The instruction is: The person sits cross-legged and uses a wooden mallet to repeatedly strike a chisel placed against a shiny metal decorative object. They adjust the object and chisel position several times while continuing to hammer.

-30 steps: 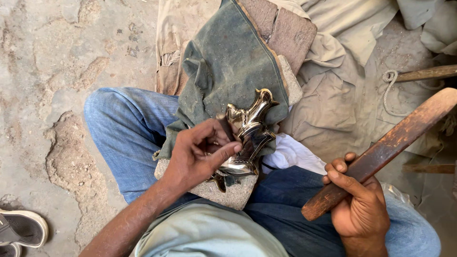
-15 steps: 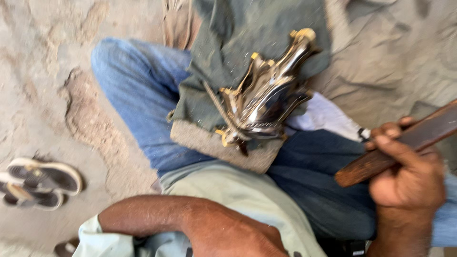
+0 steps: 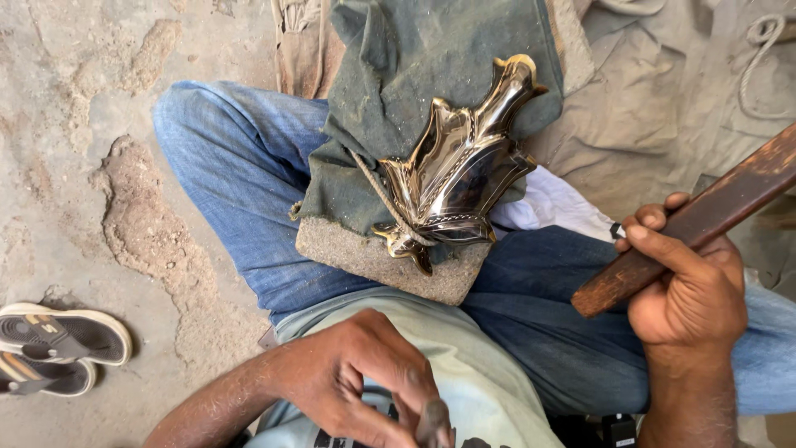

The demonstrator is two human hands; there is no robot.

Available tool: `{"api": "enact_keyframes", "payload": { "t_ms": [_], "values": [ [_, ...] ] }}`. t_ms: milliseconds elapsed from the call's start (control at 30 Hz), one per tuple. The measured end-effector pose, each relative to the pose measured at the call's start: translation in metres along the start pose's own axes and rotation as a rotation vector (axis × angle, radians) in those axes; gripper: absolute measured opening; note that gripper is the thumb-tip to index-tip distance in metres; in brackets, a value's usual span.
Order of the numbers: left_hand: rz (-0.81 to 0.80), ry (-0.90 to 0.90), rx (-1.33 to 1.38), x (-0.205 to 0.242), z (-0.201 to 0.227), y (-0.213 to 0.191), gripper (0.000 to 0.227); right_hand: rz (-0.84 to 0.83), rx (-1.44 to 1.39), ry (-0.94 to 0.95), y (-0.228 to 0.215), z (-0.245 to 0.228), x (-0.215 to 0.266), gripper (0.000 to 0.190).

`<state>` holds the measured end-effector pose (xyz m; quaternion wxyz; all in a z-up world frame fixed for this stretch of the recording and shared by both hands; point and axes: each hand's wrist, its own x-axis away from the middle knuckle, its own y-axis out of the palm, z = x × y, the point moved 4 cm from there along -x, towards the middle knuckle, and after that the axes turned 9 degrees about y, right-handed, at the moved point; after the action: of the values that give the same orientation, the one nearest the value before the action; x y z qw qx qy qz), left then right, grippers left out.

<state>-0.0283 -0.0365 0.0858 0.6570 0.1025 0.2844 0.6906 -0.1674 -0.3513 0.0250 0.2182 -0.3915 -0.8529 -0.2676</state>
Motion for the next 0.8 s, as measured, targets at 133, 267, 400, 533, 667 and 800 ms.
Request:
{"api": "enact_keyframes", "payload": {
  "t_ms": [133, 267, 400, 533, 667, 800],
  "values": [
    [0.226, 0.007, -0.163, 0.000, 0.010, -0.013, 0.014, -0.024, -0.025, 0.004, -0.002, -0.001, -0.002, 0.039],
    [0.593, 0.069, -0.166, 0.006, 0.008, -0.041, 0.010, -0.030, -0.007, -0.002, -0.007, 0.005, -0.008, 0.037],
    [0.883, 0.039, -0.394, 0.021, 0.005, -0.077, 0.012, 0.002, 0.036, -0.009, -0.013, 0.004, -0.009, 0.035],
    [0.975, -0.031, -0.471, 0.029, -0.005, -0.107, 0.026, 0.014, 0.054, 0.011, -0.009, 0.007, -0.011, 0.038],
    [0.923, 0.031, -0.403, 0.027, -0.018, -0.116, 0.028, -0.005, 0.059, 0.023, -0.003, 0.009, -0.013, 0.039],
    [0.915, 0.054, -0.353, 0.021, -0.024, -0.124, 0.029, 0.018, 0.088, 0.008, -0.002, 0.010, -0.016, 0.042]
  ]
}}
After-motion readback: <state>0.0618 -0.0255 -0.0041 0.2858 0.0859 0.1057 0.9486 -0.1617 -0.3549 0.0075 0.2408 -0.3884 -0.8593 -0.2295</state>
